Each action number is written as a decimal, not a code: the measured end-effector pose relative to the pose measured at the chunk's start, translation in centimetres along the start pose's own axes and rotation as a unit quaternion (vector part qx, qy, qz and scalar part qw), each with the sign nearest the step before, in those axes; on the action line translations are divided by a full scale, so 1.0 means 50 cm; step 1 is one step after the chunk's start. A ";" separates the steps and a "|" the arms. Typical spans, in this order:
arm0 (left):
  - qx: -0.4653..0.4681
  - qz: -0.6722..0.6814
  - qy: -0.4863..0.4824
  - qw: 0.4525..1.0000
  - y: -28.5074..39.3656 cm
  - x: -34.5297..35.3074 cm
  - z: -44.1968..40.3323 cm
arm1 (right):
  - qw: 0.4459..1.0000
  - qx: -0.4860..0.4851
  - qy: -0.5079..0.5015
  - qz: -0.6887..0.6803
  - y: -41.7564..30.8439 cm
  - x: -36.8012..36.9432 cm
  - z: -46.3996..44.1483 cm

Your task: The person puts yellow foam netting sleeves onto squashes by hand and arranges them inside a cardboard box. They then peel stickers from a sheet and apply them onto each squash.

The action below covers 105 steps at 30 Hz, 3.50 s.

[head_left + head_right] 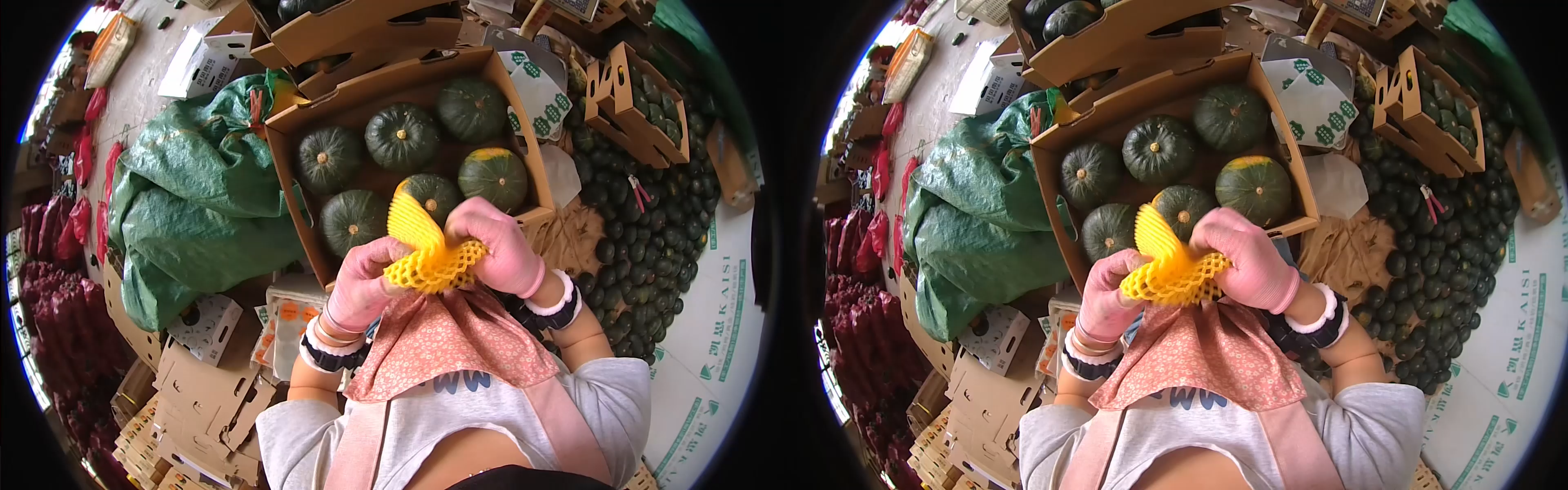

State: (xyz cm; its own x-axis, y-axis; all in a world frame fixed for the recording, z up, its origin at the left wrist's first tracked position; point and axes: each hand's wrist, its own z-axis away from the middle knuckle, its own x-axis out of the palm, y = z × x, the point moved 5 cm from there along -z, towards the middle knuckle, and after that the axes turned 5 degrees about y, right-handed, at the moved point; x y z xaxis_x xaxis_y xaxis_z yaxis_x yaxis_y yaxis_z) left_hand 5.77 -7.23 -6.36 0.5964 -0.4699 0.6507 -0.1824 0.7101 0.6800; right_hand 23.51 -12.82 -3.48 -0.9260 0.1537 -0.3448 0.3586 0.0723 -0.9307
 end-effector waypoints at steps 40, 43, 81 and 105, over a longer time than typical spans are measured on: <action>0.194 -0.671 0.158 0.698 0.285 -0.120 -0.133 | 0.900 0.309 -0.097 -0.292 0.037 0.151 -0.204; 0.165 -0.763 0.093 0.618 0.269 -0.180 -0.211 | 0.862 0.356 -0.068 -0.353 0.090 0.220 -0.247; 0.125 -0.246 0.187 0.943 0.131 -0.183 -0.319 | 0.930 0.098 0.324 0.142 0.148 -0.045 -0.231; 0.396 -0.237 0.224 0.859 0.310 -0.232 -0.088 | 0.987 -0.110 0.085 -0.084 -0.044 0.130 -0.264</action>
State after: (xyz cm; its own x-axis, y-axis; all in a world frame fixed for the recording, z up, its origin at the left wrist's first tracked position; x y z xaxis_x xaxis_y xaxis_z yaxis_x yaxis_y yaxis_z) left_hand -0.52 11.54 -4.85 0.9585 -0.2339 0.1628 -0.2047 -0.1677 0.9643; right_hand 18.28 1.00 -2.04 -0.9480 0.2829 -0.1460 0.2369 0.3203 -0.9172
